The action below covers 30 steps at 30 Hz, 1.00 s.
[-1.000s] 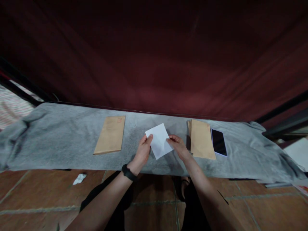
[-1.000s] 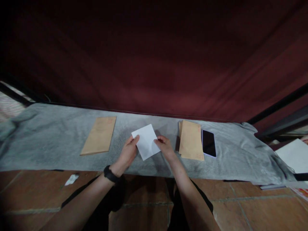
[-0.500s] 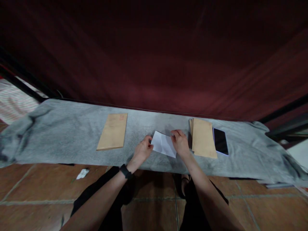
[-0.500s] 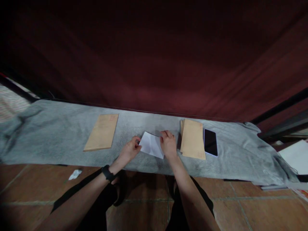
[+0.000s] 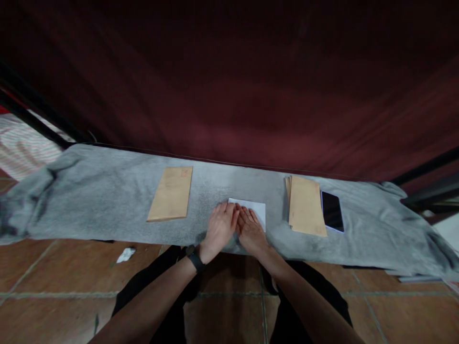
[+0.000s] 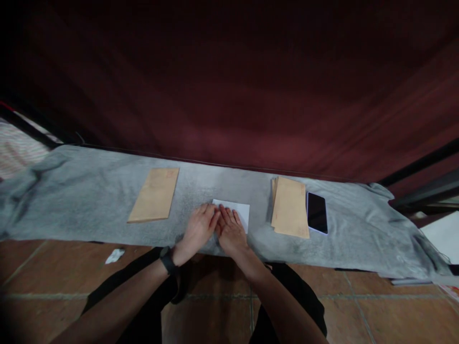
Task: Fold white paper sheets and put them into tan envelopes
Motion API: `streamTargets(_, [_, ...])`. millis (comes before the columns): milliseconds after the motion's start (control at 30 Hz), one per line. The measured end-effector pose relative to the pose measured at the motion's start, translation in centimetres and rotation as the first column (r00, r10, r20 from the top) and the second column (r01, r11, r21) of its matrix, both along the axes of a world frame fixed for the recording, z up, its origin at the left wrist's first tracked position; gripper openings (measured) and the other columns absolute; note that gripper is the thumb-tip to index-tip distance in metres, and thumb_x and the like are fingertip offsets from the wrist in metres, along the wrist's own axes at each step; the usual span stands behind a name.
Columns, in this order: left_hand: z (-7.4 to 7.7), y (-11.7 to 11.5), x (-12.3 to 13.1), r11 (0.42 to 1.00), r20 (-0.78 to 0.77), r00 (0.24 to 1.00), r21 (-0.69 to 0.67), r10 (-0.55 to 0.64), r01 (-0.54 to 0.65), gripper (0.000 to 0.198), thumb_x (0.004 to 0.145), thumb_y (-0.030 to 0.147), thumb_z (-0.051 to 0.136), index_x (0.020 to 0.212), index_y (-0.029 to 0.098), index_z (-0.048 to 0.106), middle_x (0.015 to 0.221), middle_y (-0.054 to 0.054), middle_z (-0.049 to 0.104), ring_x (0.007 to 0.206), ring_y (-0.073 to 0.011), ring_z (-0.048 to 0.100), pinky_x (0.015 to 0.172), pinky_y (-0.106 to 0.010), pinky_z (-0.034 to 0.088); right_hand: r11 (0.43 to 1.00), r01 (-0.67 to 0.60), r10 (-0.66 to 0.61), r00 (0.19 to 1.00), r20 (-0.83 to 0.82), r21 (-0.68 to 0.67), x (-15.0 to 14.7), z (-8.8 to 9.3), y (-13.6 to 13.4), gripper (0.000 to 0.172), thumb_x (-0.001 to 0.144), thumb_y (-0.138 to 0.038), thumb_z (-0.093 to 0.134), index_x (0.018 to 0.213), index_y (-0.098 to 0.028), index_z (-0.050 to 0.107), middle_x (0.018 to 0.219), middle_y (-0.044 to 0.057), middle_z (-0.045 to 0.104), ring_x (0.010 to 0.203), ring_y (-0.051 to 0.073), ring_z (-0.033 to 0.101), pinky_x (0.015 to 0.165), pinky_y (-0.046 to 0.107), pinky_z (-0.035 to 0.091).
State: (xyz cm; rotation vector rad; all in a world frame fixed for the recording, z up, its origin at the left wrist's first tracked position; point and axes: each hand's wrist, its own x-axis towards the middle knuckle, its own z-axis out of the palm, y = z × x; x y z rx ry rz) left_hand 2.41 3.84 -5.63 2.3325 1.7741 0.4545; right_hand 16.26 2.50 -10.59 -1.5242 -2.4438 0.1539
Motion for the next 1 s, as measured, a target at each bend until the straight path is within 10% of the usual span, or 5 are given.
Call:
streamTargets(100, [-1.8, -0.1, 1.1, 0.979, 0.033, 0.983, 0.097, -0.181, 0.177, 0.055, 0.104, 0.044, 0.034, 0.148, 0.011, 0.04, 0.152, -0.017, 0.047, 0.144, -0.0279, 0.039, 0.116, -0.046, 0.035, 1.0, -0.003, 0.004, 0.997, 0.073, -0.016, 0.0, -0.2, 0.0, 0.061, 0.1, -0.027, 0.044, 0.158, -0.015, 0.027, 0.163, 0.012, 0.028, 0.151, 0.026, 0.025, 0.125, 0.049, 0.019])
streamTargets(267, [-4.2, 0.1, 1.3, 0.988, -0.001, 0.988, 0.037, -0.153, 0.153, 0.069, 0.104, 0.053, 0.026, 0.154, 0.005, 0.029, 0.16, -0.019, 0.034, 0.151, -0.0271, 0.027, 0.122, -0.045, 0.027, 0.995, 0.098, -0.093, 0.986, 0.138, -0.031, 0.1, -0.4, -0.1, 0.061, 0.1, -0.023, 0.035, 0.159, -0.014, 0.021, 0.165, 0.011, 0.021, 0.152, 0.025, 0.023, 0.125, 0.048, 0.016])
streamTargets(1000, [-4.5, 0.2, -1.1, 0.996, -0.205, 0.978, 0.066, -0.042, 0.057, 0.064, 0.104, 0.044, 0.024, 0.154, 0.005, 0.032, 0.161, -0.015, 0.032, 0.152, -0.0244, 0.021, 0.125, -0.044, 0.018, 0.92, 0.335, -0.349, 0.936, 0.037, 0.205, 6.2, -2.2, -1.2, 0.059, 0.105, -0.039, 0.029, 0.154, -0.005, 0.033, 0.157, 0.019, 0.039, 0.145, 0.03, 0.038, 0.117, 0.048, 0.031])
